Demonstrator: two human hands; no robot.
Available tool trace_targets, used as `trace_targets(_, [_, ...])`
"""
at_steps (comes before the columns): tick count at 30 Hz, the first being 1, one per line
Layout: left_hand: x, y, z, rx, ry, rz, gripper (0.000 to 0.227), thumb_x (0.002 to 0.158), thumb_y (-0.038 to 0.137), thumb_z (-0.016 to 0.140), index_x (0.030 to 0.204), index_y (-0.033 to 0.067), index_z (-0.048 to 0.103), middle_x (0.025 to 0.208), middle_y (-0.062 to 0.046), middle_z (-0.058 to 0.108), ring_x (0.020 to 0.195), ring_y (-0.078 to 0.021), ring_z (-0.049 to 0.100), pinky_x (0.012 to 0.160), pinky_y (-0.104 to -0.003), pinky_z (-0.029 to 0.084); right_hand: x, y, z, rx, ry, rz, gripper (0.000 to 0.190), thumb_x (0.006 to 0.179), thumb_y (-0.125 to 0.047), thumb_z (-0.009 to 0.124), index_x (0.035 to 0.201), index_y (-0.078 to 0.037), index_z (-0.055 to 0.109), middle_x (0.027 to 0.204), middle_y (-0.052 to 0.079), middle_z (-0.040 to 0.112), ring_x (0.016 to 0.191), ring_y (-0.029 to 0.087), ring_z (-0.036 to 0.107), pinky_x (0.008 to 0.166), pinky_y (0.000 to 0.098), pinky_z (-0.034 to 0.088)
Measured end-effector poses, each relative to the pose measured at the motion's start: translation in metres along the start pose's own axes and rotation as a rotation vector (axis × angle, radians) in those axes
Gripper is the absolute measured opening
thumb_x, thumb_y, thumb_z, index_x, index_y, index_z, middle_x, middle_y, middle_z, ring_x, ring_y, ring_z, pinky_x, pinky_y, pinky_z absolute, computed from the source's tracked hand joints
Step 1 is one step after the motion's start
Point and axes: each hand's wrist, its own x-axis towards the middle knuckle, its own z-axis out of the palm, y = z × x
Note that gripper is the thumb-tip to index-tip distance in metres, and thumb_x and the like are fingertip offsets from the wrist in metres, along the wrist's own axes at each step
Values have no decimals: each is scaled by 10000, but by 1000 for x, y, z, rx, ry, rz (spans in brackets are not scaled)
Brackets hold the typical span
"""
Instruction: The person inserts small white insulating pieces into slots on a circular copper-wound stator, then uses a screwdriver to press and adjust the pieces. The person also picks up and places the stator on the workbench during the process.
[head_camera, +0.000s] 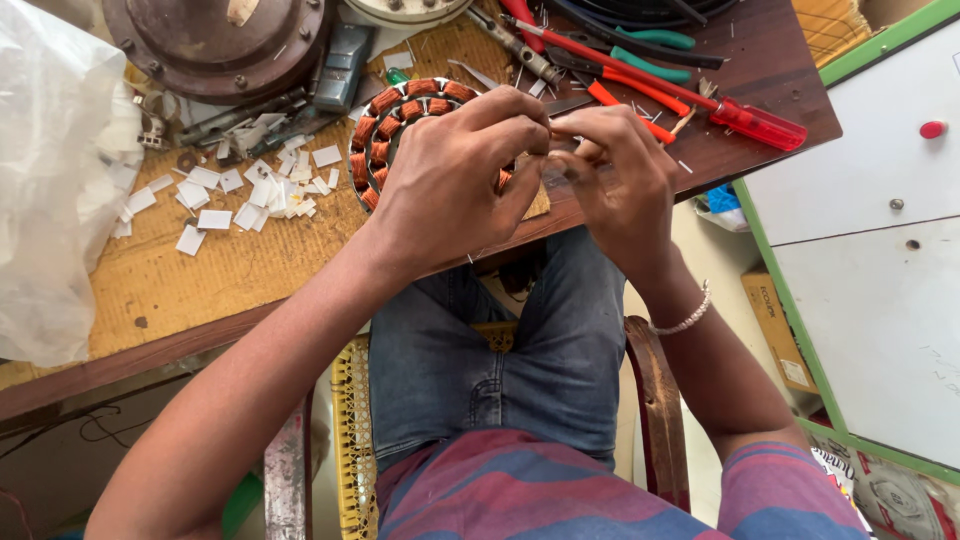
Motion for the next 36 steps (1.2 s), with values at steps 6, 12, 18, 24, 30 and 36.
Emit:
trace_targets(6, [0,-1,0,-21,17,9,110,907,94,730,1005,47,710,1118,-63,697,898,-271,732,777,-388,587,11,0,-8,-296,47,-396,143,1009,-41,803,1090,-10,689,1044,135,710,923,255,732,783,332,603])
trace_targets(12, [0,-2,3,-12,12,9,99,918,118,715,989,50,705,1123,-67,697,852,-266,737,737,-380,591,4,1,0,143,-10,134,150,1089,-136,682,1071,4,632,921,69,664,789,156,671,685,262,544])
trace_targets(18, [-4,0,3,15,0,33,100,942,106,696,992,20,687,1152,-80,686,820,-259,737,710,-367,594,4,2,-4,713,-154,604,283,1127,-229,542,1070,28,644,862,53,645,696,89,612,649,227,512])
trace_targets(24, [0,-1,0,-25,3,3,108,924,89,696,1003,14,696,1133,-80,697,866,-260,740,746,-371,596,8,-5,0,44,16,5,166,1100,-109,697,1214,-16,618,1134,120,679,848,147,659,751,245,572])
trace_targets(30, [1,-1,-2,-57,5,-41,112,914,83,699,1011,29,713,1119,-76,709,911,-262,742,803,-380,590,17,-3,-3,-296,47,-443,161,996,-35,822,1067,-19,679,1037,120,699,886,228,714,761,322,591])
trace_targets(36, [0,2,-3,-22,-3,-6,88,941,81,700,1002,17,704,1138,-85,702,883,-272,733,763,-376,585,7,-2,0,492,-89,402,123,1063,-133,649,1045,-11,653,867,57,659,690,113,605,630,257,505])
